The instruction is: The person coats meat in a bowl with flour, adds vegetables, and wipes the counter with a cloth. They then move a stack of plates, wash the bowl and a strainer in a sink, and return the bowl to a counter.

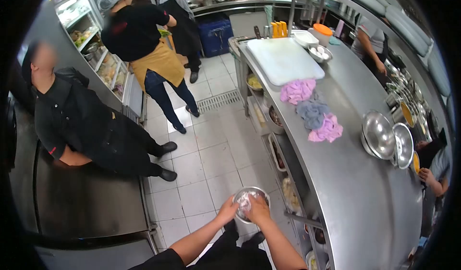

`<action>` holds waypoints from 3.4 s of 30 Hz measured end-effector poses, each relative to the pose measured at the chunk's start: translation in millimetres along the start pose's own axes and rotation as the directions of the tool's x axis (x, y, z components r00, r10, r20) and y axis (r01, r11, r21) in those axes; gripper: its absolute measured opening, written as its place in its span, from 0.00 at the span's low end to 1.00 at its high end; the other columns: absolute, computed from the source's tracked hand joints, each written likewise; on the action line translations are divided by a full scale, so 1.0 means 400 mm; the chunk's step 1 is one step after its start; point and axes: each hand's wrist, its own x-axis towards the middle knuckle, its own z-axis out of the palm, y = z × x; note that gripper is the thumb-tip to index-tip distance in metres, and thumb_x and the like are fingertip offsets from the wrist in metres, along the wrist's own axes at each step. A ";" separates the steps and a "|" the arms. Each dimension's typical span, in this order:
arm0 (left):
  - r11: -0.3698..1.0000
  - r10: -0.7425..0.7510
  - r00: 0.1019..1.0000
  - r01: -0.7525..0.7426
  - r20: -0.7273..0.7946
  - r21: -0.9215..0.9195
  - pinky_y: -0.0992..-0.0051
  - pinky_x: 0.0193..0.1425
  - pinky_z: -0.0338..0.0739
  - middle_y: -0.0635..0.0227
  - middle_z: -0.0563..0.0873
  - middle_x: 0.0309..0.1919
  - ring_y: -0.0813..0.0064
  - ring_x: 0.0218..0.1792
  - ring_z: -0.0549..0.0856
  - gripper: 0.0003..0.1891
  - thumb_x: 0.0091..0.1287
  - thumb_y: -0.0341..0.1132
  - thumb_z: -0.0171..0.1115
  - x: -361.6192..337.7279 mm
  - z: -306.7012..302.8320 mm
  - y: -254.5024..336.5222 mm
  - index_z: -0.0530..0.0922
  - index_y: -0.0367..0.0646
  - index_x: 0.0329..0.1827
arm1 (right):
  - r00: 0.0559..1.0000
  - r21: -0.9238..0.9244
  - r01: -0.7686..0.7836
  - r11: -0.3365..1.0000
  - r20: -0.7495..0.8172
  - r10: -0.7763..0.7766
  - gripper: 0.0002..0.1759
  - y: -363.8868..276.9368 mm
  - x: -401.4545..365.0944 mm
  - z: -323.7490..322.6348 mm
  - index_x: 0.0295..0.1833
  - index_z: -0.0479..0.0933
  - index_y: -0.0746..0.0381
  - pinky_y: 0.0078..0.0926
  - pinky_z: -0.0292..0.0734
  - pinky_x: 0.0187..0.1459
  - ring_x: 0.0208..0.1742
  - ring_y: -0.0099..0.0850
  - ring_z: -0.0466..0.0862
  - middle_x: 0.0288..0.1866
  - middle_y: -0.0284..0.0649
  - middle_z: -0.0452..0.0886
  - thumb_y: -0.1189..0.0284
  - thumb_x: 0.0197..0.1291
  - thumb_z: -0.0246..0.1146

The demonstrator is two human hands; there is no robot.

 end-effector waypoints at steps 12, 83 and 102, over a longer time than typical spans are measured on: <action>0.995 -0.094 0.996 0.094 -0.007 -0.015 0.62 0.58 0.74 0.44 0.83 0.50 0.52 0.52 0.83 0.22 0.67 0.34 0.51 0.294 0.233 -0.684 0.72 0.33 0.62 | 0.989 -0.033 -0.024 0.999 0.145 0.029 0.36 0.412 0.274 0.656 0.74 0.62 0.51 0.45 0.62 0.71 0.72 0.47 0.67 0.75 0.48 0.64 0.69 0.58 0.62; 0.949 -0.035 0.923 0.151 0.383 -0.277 0.73 0.51 0.77 0.61 0.84 0.48 0.71 0.48 0.82 0.23 0.64 0.32 0.54 0.694 0.595 -0.866 0.71 0.35 0.63 | 0.438 0.917 0.343 0.204 -0.348 0.829 0.37 1.542 0.602 0.705 0.70 0.66 0.61 0.38 0.71 0.60 0.59 0.44 0.77 0.59 0.47 0.78 0.62 0.54 0.67; 0.942 -0.047 0.915 0.173 0.400 -0.286 0.74 0.32 0.81 0.62 0.84 0.42 0.74 0.36 0.85 0.23 0.64 0.32 0.52 0.703 0.612 -0.835 0.71 0.41 0.64 | 0.209 0.604 -0.290 0.743 -0.717 0.665 0.27 1.456 0.472 0.816 0.65 0.72 0.62 0.35 0.65 0.62 0.63 0.40 0.73 0.64 0.46 0.74 0.61 0.63 0.60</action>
